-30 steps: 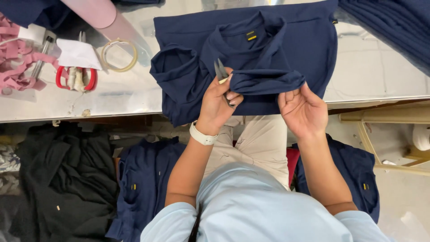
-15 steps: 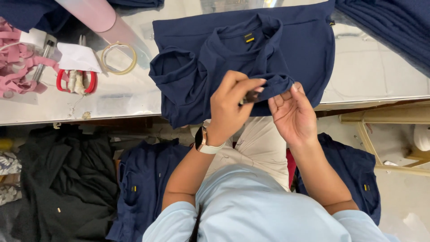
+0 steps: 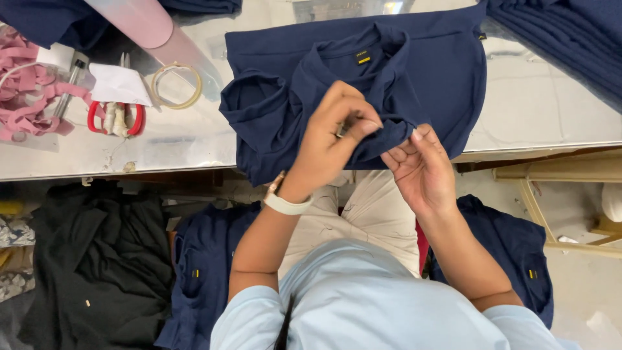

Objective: Trimming loose threads from navy blue t-shirts using a small hand trimmer and folding them at a quality control station.

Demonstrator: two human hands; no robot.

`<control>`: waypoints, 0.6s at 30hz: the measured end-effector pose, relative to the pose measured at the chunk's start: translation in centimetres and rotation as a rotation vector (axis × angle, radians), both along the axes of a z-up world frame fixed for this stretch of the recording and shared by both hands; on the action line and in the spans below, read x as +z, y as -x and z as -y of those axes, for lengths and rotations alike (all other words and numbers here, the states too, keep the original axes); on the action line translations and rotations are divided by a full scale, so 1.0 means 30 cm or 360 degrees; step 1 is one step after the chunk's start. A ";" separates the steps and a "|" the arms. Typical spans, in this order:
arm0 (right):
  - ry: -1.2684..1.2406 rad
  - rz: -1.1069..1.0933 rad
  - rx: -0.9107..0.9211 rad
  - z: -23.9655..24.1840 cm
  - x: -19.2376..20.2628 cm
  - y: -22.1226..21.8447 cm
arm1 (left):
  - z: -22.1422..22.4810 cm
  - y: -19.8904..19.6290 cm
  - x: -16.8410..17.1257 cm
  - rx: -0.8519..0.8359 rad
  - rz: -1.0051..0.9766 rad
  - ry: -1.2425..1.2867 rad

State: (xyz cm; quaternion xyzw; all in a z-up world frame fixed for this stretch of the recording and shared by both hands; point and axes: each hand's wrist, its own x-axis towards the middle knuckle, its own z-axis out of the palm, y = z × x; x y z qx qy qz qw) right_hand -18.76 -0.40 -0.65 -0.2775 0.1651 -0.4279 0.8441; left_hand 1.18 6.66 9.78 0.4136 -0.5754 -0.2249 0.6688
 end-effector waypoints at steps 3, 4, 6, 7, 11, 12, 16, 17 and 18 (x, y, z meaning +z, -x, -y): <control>0.0021 -0.0047 0.0009 0.002 0.013 -0.005 | -0.036 -0.040 0.041 -0.0023 -0.0017 0.0004; 0.0001 -0.0046 0.0015 -0.009 0.045 -0.015 | -0.060 -0.043 0.068 0.0149 0.0298 -0.0019; -0.0018 -0.0044 0.0018 -0.013 0.058 -0.019 | -0.079 -0.053 0.073 0.0318 0.0614 -0.0042; -0.0005 -0.0049 0.0022 -0.007 0.039 -0.013 | -0.077 -0.061 0.051 0.0495 0.1016 0.0027; 0.0011 -0.0074 0.0024 -0.005 0.029 -0.015 | -0.091 -0.041 0.009 0.0860 0.1630 0.0163; 0.0009 -0.0075 0.0026 -0.008 0.031 -0.017 | -0.088 -0.034 0.004 0.0861 0.1631 0.0160; 0.0011 -0.0091 0.0017 -0.012 0.037 -0.021 | -0.083 -0.018 0.006 0.1113 0.1753 0.0250; 0.0008 -0.0097 0.0012 -0.014 0.036 -0.019 | -0.086 -0.015 0.012 0.1152 0.1785 0.0247; 0.0007 -0.0098 0.0011 -0.014 0.033 -0.019 | -0.086 -0.015 0.015 0.1152 0.1783 0.0246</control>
